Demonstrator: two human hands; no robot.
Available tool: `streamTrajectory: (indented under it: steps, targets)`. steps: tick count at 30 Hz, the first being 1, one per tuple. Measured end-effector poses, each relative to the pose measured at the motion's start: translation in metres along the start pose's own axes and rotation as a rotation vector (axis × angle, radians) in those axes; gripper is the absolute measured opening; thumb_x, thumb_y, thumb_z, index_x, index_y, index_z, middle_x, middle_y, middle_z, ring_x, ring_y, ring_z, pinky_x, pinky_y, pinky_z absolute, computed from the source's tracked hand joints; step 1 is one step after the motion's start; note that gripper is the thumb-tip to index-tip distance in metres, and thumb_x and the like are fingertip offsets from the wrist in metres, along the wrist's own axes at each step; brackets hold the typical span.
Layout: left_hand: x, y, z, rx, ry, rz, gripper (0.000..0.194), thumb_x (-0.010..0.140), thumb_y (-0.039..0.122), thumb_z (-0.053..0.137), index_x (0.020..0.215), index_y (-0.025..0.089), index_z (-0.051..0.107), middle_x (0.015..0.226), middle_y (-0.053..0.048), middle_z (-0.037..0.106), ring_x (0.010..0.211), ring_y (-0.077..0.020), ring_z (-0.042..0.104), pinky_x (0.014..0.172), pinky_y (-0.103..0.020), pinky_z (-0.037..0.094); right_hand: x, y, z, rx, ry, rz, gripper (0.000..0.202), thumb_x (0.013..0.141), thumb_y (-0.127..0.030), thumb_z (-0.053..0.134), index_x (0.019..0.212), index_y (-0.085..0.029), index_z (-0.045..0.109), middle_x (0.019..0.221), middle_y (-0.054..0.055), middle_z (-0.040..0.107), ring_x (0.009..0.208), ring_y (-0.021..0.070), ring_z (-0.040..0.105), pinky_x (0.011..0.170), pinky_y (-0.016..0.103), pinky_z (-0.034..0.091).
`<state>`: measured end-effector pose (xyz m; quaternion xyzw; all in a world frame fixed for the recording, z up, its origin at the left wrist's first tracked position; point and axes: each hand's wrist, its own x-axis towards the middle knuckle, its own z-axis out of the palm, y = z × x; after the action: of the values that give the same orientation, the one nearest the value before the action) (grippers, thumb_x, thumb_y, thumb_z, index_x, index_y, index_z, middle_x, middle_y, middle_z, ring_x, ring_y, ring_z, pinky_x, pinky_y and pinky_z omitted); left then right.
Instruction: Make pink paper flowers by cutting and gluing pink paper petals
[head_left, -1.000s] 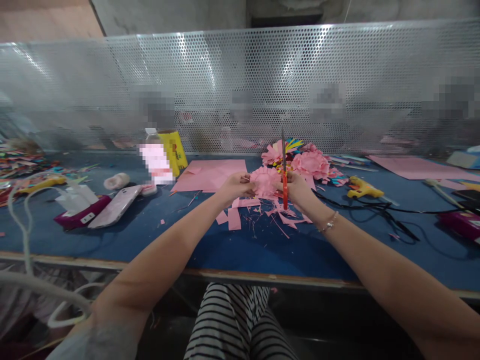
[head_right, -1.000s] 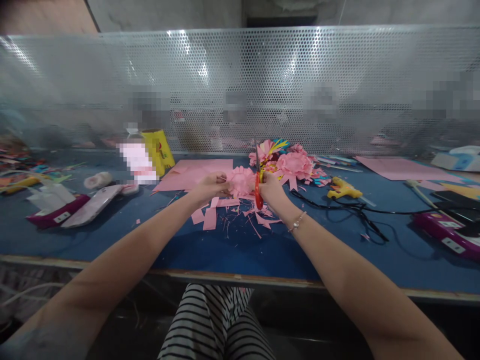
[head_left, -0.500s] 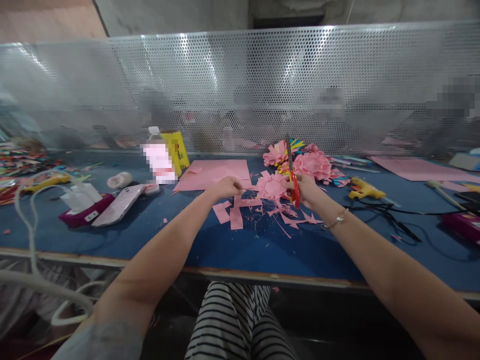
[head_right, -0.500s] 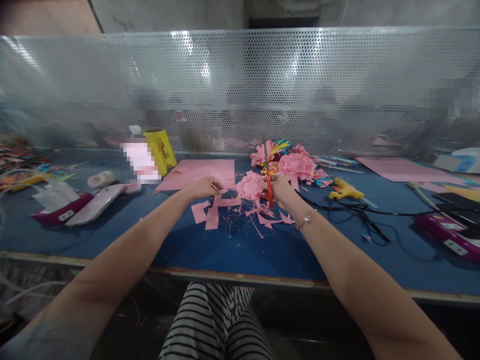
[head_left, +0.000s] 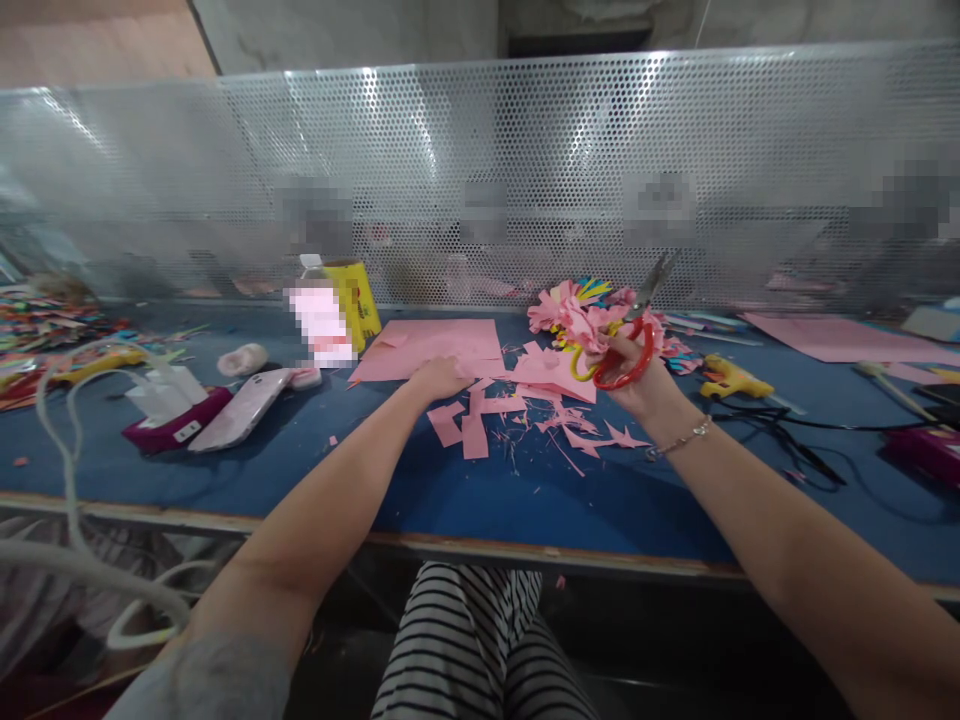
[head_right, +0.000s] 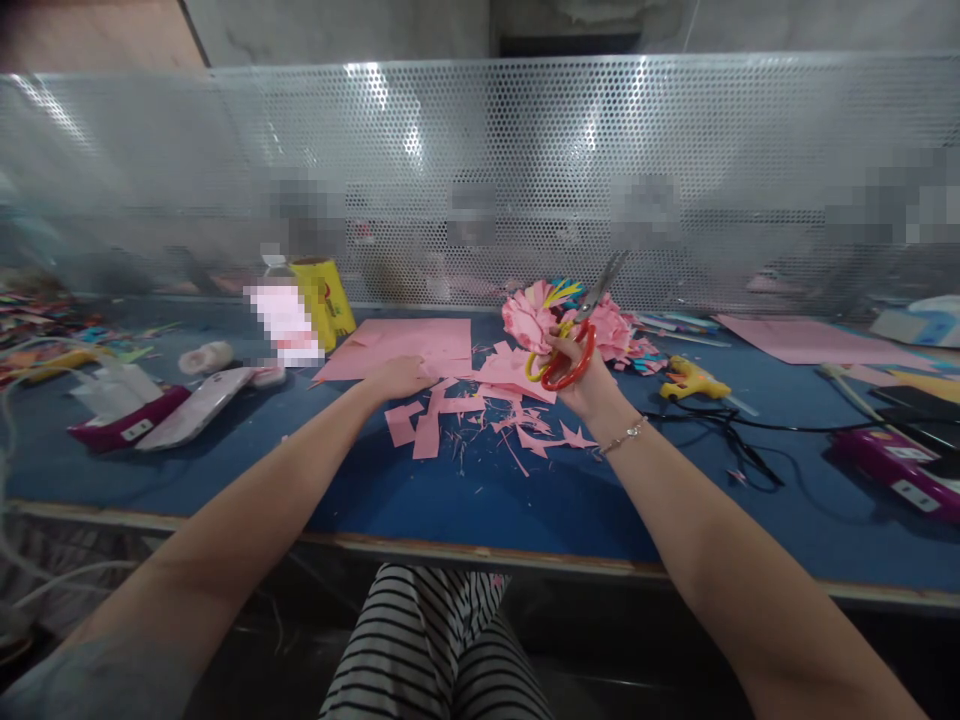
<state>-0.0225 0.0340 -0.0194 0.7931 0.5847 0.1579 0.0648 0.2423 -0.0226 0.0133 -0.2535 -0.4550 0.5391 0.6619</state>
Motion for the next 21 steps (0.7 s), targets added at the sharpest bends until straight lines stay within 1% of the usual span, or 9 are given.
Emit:
streamTrajectory:
  steps: [3,6,9,11,12,14,16,18,21]
  targets:
    - [0.000,-0.002,0.000,0.110,-0.026,-0.035,0.056,0.067,0.053,0.043,0.108,0.015,0.053,0.115,-0.016,0.053,0.103,-0.0279,0.049,0.085,-0.033,0.035,0.000,-0.005,-0.001,-0.018,0.023,-0.042,0.022,0.054,-0.019,0.062,0.064,-0.021,0.042,0.068,-0.003,0.048,0.060,0.0069,0.047,0.048,0.019,0.040]
    - [-0.002,0.000,-0.001,0.120,-0.005,-0.068,0.062,0.066,0.053,0.045,0.114,0.015,0.048,0.116,-0.017,0.052,0.103,-0.0296,0.049,0.083,-0.034,0.036,0.000,-0.009,0.000,-0.031,0.016,-0.059,0.023,0.053,-0.021,0.062,0.065,-0.021,0.043,0.068,-0.003,0.047,0.062,0.0076,0.047,0.046,0.019,0.038]
    - [-0.002,0.001,0.000,0.114,0.001,-0.055,0.055,0.069,0.050,0.045,0.112,0.016,0.050,0.114,-0.016,0.054,0.102,-0.0293,0.050,0.082,-0.034,0.036,0.000,-0.008,0.002,-0.101,0.010,-0.081,0.027,0.051,-0.020,0.064,0.066,-0.021,0.042,0.068,-0.004,0.046,0.057,0.0059,0.045,0.046,0.019,0.036]
    - [0.000,0.002,0.001,0.100,0.001,-0.051,0.052,0.070,0.048,0.045,0.110,0.016,0.052,0.113,-0.016,0.054,0.101,-0.0293,0.050,0.082,-0.034,0.036,0.000,-0.003,0.003,-0.203,-0.002,-0.033,0.030,0.049,-0.020,0.067,0.067,-0.021,0.043,0.066,-0.005,0.046,0.052,0.0053,0.043,0.045,0.020,0.035]
    - [0.001,0.002,0.002,0.089,-0.001,-0.056,0.051,0.070,0.047,0.045,0.109,0.015,0.052,0.112,-0.017,0.055,0.101,-0.0292,0.050,0.082,-0.034,0.036,-0.001,0.000,0.003,-0.276,-0.034,0.024,0.031,0.048,-0.021,0.068,0.068,-0.021,0.043,0.063,-0.005,0.046,0.050,0.0055,0.042,0.044,0.020,0.034]
    - [0.004,0.004,0.003,0.047,0.013,-0.045,0.050,0.070,0.046,0.045,0.106,0.013,0.053,0.111,-0.017,0.055,0.101,-0.0277,0.050,0.084,-0.033,0.036,-0.005,0.007,0.004,-0.490,-0.163,0.164,0.029,0.050,-0.027,0.067,0.067,-0.020,0.044,0.056,-0.005,0.045,0.045,0.0066,0.040,0.043,0.022,0.031]
    - [0.007,0.007,0.003,-0.027,0.076,0.014,0.046,0.073,0.043,0.043,0.104,0.011,0.053,0.111,-0.016,0.055,0.102,-0.0252,0.050,0.086,-0.032,0.035,-0.010,0.013,0.006,-0.796,-0.308,0.215,0.025,0.054,-0.029,0.065,0.064,-0.019,0.044,0.052,-0.004,0.044,0.044,0.0082,0.040,0.043,0.023,0.029]
    - [0.007,0.013,0.003,-0.126,0.157,0.091,0.040,0.075,0.038,0.042,0.102,0.012,0.054,0.109,-0.014,0.056,0.101,-0.0227,0.050,0.087,-0.030,0.036,-0.014,0.016,0.007,-1.131,-0.369,0.086,0.021,0.057,-0.027,0.062,0.063,-0.019,0.043,0.054,-0.001,0.047,0.048,0.0107,0.043,0.047,0.025,0.030]
    - [0.001,0.024,0.002,-0.296,0.168,0.219,0.035,0.075,0.038,0.042,0.097,0.016,0.057,0.101,-0.010,0.059,0.091,-0.0190,0.054,0.079,-0.028,0.040,-0.013,0.018,0.004,-1.470,-0.341,-0.204,0.013,0.066,-0.026,0.054,0.067,-0.019,0.043,0.065,0.004,0.053,0.060,0.0155,0.049,0.055,0.027,0.032]
